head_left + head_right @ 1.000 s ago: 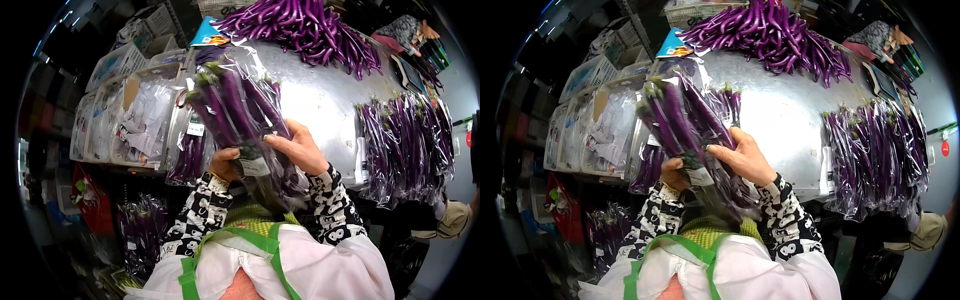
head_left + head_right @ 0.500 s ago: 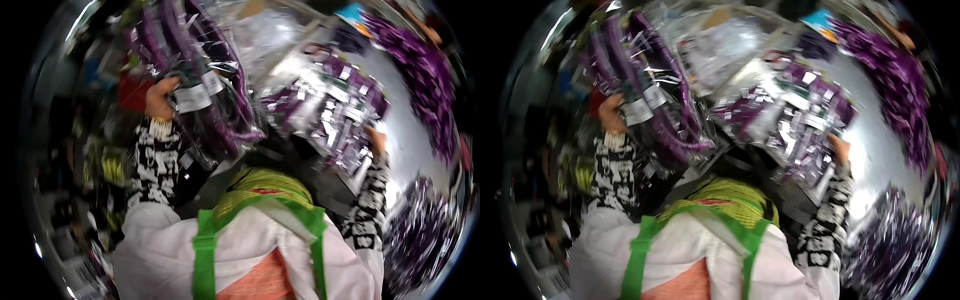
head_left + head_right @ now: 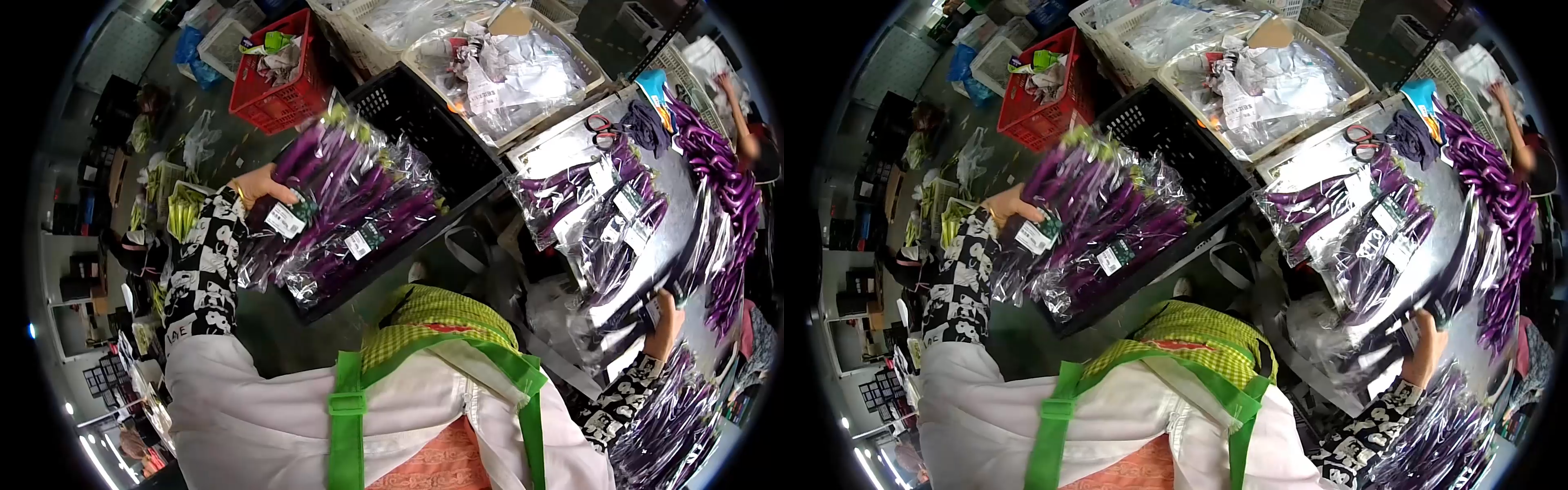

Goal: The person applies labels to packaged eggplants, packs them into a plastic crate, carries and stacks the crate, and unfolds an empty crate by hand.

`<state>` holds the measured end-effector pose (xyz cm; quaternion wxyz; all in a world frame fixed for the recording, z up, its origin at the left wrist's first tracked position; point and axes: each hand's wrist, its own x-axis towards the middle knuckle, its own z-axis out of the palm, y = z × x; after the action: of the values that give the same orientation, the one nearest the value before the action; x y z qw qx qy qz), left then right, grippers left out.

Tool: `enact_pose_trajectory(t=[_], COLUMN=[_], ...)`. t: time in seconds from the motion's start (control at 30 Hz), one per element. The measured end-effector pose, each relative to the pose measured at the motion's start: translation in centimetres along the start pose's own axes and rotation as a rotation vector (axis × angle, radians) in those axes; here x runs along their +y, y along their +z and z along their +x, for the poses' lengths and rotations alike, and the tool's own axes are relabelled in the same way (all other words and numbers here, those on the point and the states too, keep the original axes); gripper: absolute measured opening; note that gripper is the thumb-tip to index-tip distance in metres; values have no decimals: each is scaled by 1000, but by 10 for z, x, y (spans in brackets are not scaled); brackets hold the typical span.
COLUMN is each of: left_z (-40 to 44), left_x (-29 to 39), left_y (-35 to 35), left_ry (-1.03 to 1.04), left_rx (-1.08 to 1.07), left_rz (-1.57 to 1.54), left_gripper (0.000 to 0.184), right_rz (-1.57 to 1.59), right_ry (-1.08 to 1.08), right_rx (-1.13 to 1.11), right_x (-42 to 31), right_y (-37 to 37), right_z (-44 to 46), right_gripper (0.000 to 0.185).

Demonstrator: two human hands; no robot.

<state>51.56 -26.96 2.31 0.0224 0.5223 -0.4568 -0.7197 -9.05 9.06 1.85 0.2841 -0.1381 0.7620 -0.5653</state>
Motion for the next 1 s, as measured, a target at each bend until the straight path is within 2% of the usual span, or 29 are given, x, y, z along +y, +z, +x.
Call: enact_pose_trajectory(t=[0.03,0.07,0.1,0.13,0.17,0.2,0.23,0.27,0.3,0.33,0.37,0.4,0.43,0.47,0.5,0.53,0.57,0.6,0.67,0.7,0.73,0.77,0.8,0.83,0.87,0.9,0.93,0.97,1.0], left_z=[7,10,27,47,56,55,71,87,97,107,116,118,119,118,116,106,96,97,100,158,214,196,197,185,159,137,111,116,123], left_x=[-6,-3,-13,-24,-21,-13,-28,-41,-43,-44,-43,-31,-19,-32,-44,-37,-29,-21,-15,-61,-105,-59,-63,-61,-55,-51,-42,-53,-73], left_y=[-4,-1,-17,-32,-32,-24,-41,-62,-85,-106,-126,-117,-107,-112,-114,-97,-81,-62,-33,-102,-169,-121,-122,-98,-62,-33,0,-3,-9], left_ry=[-85,-157,-204,-246,-244,-271,-270,-268,-68,314,709,748,774,731,701,389,128,-307,-270,84,661,721,702,264,-147,-5,254,341,430], left_rx=[-15,17,24,29,-107,-47,-58,-72,-375,-610,-716,-859,-1006,-970,-940,-805,-615,-439,-162,-545,-706,-949,-879,-413,21,219,497,648,801], left_rz=[-55,-40,3,46,33,106,154,211,566,1007,1220,1163,1098,891,682,479,212,-31,344,954,1448,1578,1737,1362,932,859,1046,1096,1137], left_gripper=[58,59,58,57,54,56,53,49,49,50,51,42,32,30,27,25,24,27,27,32,36,44,40,38,37,36,36,39,42], right_rz=[171,271,293,276,309,308,280,323,317,437,308,385,494,594,467,338,16,-312,-275,-163,-46,25,85,-42,-247,-423,-458,-480,-362], right_ry=[-113,24,-10,65,163,305,364,384,403,549,576,562,562,560,557,561,520,479,469,584,695,653,521,352,14,-563,-603,-410,-370], right_rx=[-63,-167,-170,-306,-430,-511,-679,-728,-712,-672,-739,-592,-623,-665,-687,-711,-746,-770,-1151,-1237,-1323,-1383,-1416,-1309,-1221,-887,-664,-385,-230], right_x=[-20,-21,-32,-24,-24,-27,-25,-18,-1,24,4,59,91,118,144,157,155,149,137,120,97,84,84,53,28,41,27,9,22], right_y=[42,63,106,133,173,217,252,290,326,361,369,401,420,433,440,446,450,452,447,436,418,401,384,352,322,292,255,221,186], right_z=[-30,-28,-44,-47,-64,-82,-97,-115,-130,-146,-161,-175,-188,-198,-204,-208,-210,-211,-202,-196,-189,-177,-159,-140,-117,-92,-70,-57,-23], right_gripper=[28,27,28,31,32,31,29,26,24,23,33,45,48,50,49,47,36,26,32,33,33,35,37,37,37,36,34,31,33])
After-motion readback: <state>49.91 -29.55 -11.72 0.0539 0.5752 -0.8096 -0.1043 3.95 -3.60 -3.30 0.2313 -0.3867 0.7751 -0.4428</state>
